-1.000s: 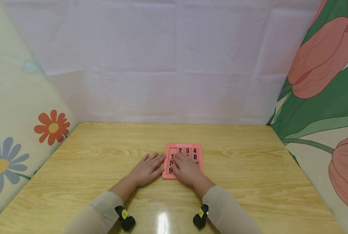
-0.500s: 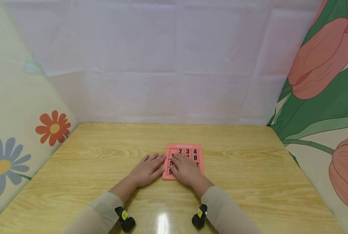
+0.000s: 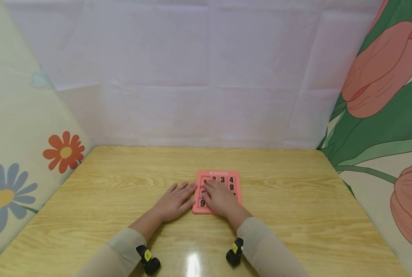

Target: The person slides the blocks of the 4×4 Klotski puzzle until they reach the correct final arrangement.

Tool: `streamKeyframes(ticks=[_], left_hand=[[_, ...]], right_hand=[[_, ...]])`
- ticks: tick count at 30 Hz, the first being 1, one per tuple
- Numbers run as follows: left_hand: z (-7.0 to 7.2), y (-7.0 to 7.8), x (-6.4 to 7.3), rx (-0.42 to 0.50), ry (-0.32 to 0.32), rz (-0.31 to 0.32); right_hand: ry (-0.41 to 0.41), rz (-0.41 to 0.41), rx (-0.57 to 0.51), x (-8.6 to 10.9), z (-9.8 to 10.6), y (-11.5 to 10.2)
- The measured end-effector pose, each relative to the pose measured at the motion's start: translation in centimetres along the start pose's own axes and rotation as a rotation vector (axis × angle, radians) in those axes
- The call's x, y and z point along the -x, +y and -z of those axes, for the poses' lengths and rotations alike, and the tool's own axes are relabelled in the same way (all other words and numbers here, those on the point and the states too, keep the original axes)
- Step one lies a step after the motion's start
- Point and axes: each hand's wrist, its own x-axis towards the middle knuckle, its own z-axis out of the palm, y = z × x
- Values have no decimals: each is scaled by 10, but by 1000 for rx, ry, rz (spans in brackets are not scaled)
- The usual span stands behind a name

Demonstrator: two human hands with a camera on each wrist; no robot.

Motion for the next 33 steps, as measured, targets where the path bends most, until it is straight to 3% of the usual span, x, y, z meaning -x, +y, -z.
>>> streamKeyframes(ticks=[33], left_hand=[[0,1,-1,14,-1,-7]], right_hand=[[-4,1,-7,-15,2,9]])
